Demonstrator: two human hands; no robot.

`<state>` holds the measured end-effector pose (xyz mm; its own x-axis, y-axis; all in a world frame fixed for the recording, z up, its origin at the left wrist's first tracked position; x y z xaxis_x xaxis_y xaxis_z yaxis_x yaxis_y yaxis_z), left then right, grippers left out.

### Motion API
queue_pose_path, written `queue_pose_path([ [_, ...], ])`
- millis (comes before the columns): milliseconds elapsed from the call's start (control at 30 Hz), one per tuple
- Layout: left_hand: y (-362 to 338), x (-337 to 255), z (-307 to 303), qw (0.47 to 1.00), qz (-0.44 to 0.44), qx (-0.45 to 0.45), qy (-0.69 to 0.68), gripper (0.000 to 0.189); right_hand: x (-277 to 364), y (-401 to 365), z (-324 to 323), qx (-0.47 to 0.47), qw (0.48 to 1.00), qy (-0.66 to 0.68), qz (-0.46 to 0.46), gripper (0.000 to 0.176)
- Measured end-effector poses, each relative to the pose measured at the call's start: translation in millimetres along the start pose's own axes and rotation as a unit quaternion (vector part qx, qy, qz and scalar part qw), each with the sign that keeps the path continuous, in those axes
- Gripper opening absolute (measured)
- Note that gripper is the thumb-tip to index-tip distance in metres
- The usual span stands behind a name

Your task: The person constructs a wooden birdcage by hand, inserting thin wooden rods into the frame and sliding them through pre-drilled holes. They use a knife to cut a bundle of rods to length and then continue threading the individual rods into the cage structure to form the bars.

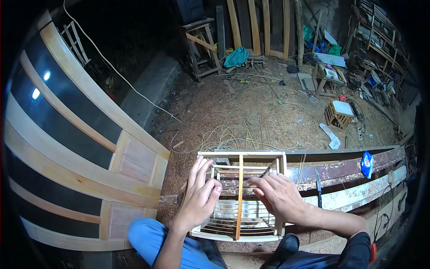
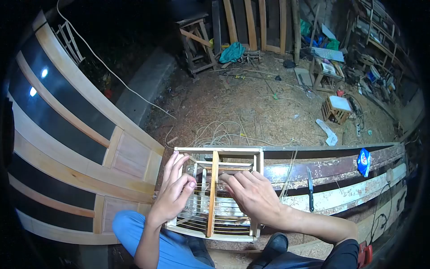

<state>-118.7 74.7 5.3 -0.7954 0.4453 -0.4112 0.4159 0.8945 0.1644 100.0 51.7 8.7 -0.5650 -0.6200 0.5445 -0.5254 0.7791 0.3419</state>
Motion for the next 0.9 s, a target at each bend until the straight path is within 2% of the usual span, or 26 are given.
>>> queue_pose_path([
  [133,-0.9,-3.9,-4.2,1.0,0.01,-0.02,-0.015,0.015,7.4,0.0,-8.6,-0.026,0.999,0.008,-0.043,0.024],
  [200,-2.3,-5.5,-6.9,0.999,0.018,-0.038,-0.009,0.014,10.1,-1.7,-9.0,-0.016,0.997,-0.036,-0.063,0.022],
  [500,-6.4,-8.4,-7.8,0.997,0.022,-0.069,0.011,0.01,18.8,-5.5,-10.8,0.003,0.99,-0.118,-0.075,0.02],
  [900,-4.6,-6.6,-5.5,0.997,0.029,-0.071,0.008,0.008,11.1,-1.0,4.5,0.008,0.99,-0.092,-0.105,0.021],
])
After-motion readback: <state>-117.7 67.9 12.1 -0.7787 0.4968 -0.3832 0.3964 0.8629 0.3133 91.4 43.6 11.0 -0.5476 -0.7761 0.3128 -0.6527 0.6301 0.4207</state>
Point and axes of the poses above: each hand's wrist, its own y-axis towards the middle knuckle, its own z-axis out of the palm, x = y × z, the point moved 6 cm from there along y, towards the middle knuckle, and after that the axes turned 13 degrees about y, right-handed, at the moved point
